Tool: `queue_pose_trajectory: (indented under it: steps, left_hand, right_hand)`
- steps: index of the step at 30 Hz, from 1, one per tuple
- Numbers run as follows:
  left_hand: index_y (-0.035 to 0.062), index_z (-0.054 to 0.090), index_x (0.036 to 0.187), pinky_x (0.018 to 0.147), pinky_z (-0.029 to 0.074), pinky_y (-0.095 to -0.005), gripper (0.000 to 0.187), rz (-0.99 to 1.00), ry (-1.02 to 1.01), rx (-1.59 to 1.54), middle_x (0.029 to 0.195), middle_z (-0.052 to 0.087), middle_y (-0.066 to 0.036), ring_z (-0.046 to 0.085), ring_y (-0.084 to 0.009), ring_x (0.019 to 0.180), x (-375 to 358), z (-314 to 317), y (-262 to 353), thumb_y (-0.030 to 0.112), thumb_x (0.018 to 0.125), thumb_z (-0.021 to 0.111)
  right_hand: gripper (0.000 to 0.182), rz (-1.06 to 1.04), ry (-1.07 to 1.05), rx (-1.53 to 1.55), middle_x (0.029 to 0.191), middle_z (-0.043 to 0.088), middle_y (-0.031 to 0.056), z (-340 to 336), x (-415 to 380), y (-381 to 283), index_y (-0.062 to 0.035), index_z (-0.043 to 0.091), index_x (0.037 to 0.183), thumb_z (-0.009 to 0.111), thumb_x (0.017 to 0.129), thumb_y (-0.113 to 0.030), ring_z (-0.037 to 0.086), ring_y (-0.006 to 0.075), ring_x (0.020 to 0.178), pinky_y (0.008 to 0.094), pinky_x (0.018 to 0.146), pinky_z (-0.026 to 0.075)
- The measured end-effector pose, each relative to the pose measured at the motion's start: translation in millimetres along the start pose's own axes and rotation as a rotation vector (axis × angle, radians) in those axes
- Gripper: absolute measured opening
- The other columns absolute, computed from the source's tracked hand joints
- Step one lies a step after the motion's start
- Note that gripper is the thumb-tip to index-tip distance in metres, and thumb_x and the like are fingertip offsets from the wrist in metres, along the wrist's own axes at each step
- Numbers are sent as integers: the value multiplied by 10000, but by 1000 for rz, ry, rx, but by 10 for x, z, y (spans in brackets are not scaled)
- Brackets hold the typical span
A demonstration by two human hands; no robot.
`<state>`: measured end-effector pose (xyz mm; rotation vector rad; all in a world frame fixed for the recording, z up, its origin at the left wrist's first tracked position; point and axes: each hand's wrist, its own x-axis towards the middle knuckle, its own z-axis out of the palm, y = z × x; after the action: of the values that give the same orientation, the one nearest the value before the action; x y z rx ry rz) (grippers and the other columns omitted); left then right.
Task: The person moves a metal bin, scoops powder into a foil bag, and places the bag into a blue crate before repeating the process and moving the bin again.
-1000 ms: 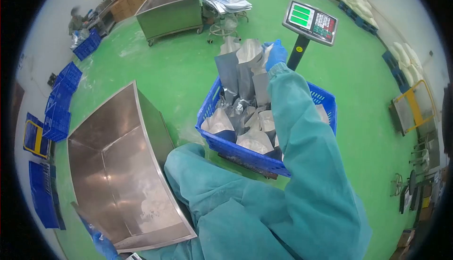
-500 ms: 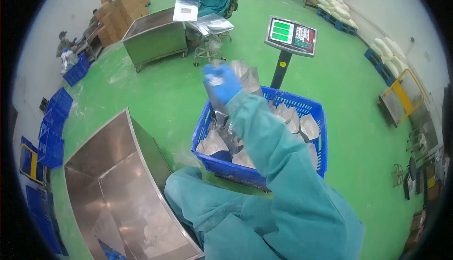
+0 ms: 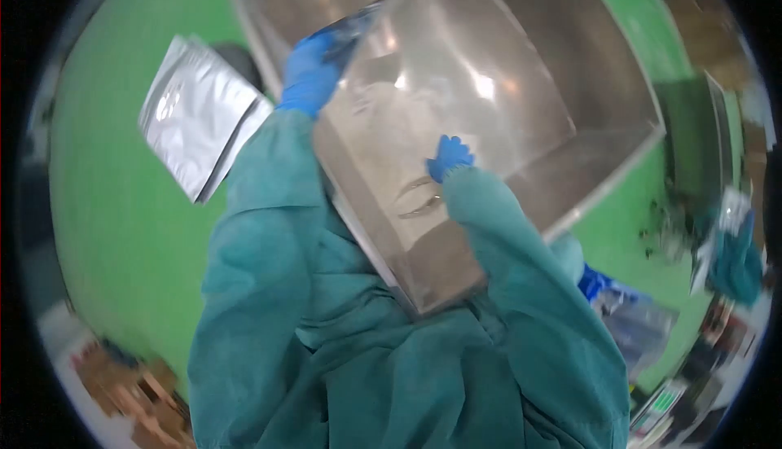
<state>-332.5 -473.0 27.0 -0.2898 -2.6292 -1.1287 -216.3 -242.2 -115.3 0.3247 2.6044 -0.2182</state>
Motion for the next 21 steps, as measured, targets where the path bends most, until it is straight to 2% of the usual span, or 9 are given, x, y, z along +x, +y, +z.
queue_pose_trajectory:
  steps: [3,5,9,11,12,14,17,19,21]
  left_hand:
    - [121,616,1051,790,460,-348,346,-135,68,-58,986,617,-158,596,-296,902,59,88,-213,109,709,571]
    - [34,596,1042,716,481,-336,332,-57,211,57,886,635,-183,610,-315,761,98,207,-415,84,714,592]
    - [-35,604,935,658,470,-322,259,-295,154,-246,803,632,-182,611,-217,719,215,-17,-79,-62,715,471]
    - [24,609,989,695,470,-326,280,-296,139,-162,844,639,-165,616,-247,759,171,65,-300,20,732,499]
    - [83,613,1043,731,469,-330,307,-279,153,-75,886,646,-149,622,-276,799,199,80,-340,102,749,528]
    - [67,614,1053,737,462,-311,316,-163,190,-30,864,651,-145,621,-231,797,259,93,-345,87,751,524]
    - [53,615,1049,750,457,-308,312,-207,182,18,868,649,-145,620,-223,802,206,123,-353,87,750,531]
    - [47,620,1034,763,453,-306,295,-230,241,-274,869,652,-130,618,-208,823,168,125,-303,95,752,548]
    - [42,620,1032,753,456,-300,293,-197,259,-181,852,652,-109,613,-200,808,174,115,-335,94,752,551]
  right_hand:
    - [514,-299,-210,-273,1099,546,129,587,456,128,-88,529,1079,625,698,-419,462,267,1089,447,896,351]
    - [445,-502,-383,-459,1032,594,101,728,443,191,-97,538,1069,612,724,-367,507,262,1050,449,894,344]
    - [361,-171,-690,-421,981,620,111,1096,490,472,-100,550,1046,585,754,-310,564,277,986,436,867,386]
    - [309,-527,-803,-291,984,618,136,1522,501,903,-83,549,1029,560,776,-260,597,303,932,428,806,439]
    - [309,-508,-792,-275,984,618,136,1450,397,863,-83,549,1029,560,776,-260,597,303,932,428,806,439]
    - [362,-103,-758,-45,979,608,178,1256,194,657,-48,506,1103,537,788,-224,599,330,902,428,736,474]
    - [420,-260,-475,-198,963,604,204,842,-52,173,-4,440,1179,491,818,-214,612,325,853,433,706,478]
    - [442,-263,-498,-241,946,607,205,295,-328,-251,8,404,1210,455,839,-227,614,326,839,432,708,478]
    - [445,-215,-404,-245,923,616,205,139,-216,-368,24,421,1197,396,875,-283,617,321,823,426,718,474]
